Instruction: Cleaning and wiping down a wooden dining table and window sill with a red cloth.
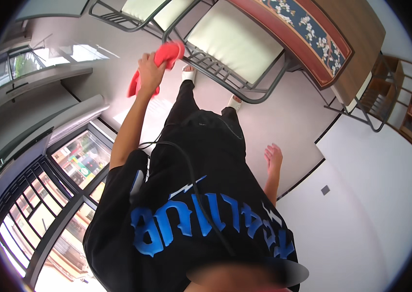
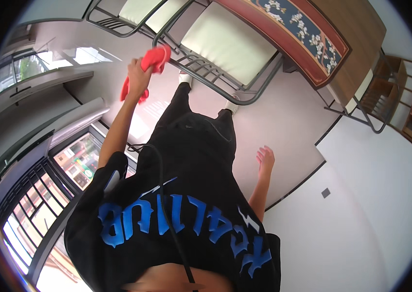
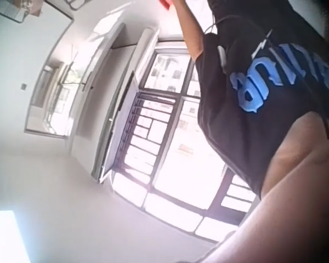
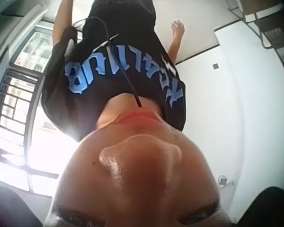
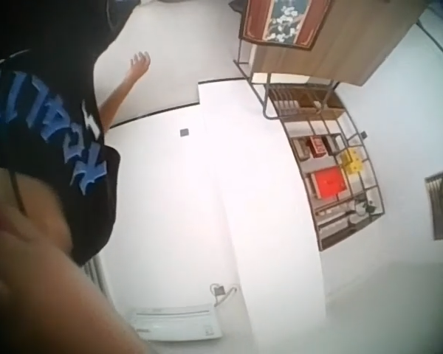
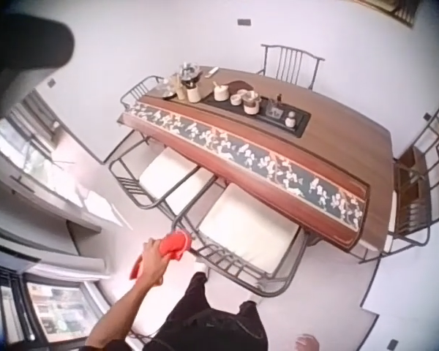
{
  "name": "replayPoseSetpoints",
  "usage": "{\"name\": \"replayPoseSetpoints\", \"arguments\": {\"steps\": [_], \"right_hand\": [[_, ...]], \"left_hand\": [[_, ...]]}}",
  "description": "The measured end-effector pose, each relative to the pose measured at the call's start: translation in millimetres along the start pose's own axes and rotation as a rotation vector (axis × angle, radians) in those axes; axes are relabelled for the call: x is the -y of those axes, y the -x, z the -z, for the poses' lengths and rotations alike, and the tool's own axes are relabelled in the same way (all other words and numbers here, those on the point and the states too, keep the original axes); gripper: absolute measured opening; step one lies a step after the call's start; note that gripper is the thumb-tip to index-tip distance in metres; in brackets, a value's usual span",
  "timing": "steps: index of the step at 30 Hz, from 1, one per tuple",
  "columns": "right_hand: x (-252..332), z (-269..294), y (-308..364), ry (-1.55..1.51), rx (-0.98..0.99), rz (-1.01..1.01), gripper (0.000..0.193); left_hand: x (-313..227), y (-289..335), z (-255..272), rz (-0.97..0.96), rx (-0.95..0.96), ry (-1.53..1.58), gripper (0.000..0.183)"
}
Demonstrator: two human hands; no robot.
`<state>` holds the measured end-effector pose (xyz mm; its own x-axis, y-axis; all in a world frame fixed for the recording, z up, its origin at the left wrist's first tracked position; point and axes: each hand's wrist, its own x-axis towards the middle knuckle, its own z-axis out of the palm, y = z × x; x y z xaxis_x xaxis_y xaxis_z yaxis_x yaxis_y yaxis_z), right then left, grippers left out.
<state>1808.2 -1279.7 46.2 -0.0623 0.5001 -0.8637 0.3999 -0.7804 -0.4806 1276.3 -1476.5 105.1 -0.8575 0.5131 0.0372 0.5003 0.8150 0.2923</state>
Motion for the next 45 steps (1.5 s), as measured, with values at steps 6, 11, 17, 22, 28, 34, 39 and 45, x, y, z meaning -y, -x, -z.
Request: {"name": "replayPoseSetpoints", "arguments": {"steps": [6, 11, 17, 22, 28, 34, 39, 45], "right_hand": [[14, -59, 34, 0.208, -0.003, -0.123, 0.037], [60, -176, 21, 0.514, -0.134, 0.342, 0.046], [124, -269, 43, 1.267, -0.257, 0.761, 0.068], [95, -277, -11, 1.46, -0.187, 0.469, 0.076], [105, -312, -16, 1.319, -0.406, 0.312, 0.059], [79, -309, -17, 0.959, -0.502, 0.792, 0.051], [94, -313, -8, 1.171, -0.536, 0.544, 0.057], [106, -329, 1, 1.216, -0.575, 0.625, 0.042]], "left_hand": [[-44, -14, -16, -0.316, 0.069, 0.185, 0.062], [-46, -21, -60, -0.825, 0.299, 0.101, 0.051], [8, -115, -84, -0.946, 0.483, -0.063, 0.043], [3, -132, -85, -0.884, 0.803, -0.13, 0.04], [-61, -84, -74, -0.729, 0.697, -0.114, 0.031], [-107, -40, -76, -1.078, 0.835, 0.302, 0.036], [-105, -78, -105, -1.067, 1.246, 0.178, 0.051], [-42, -116, -272, -0.94, 1.31, 0.121, 0.061]]}}
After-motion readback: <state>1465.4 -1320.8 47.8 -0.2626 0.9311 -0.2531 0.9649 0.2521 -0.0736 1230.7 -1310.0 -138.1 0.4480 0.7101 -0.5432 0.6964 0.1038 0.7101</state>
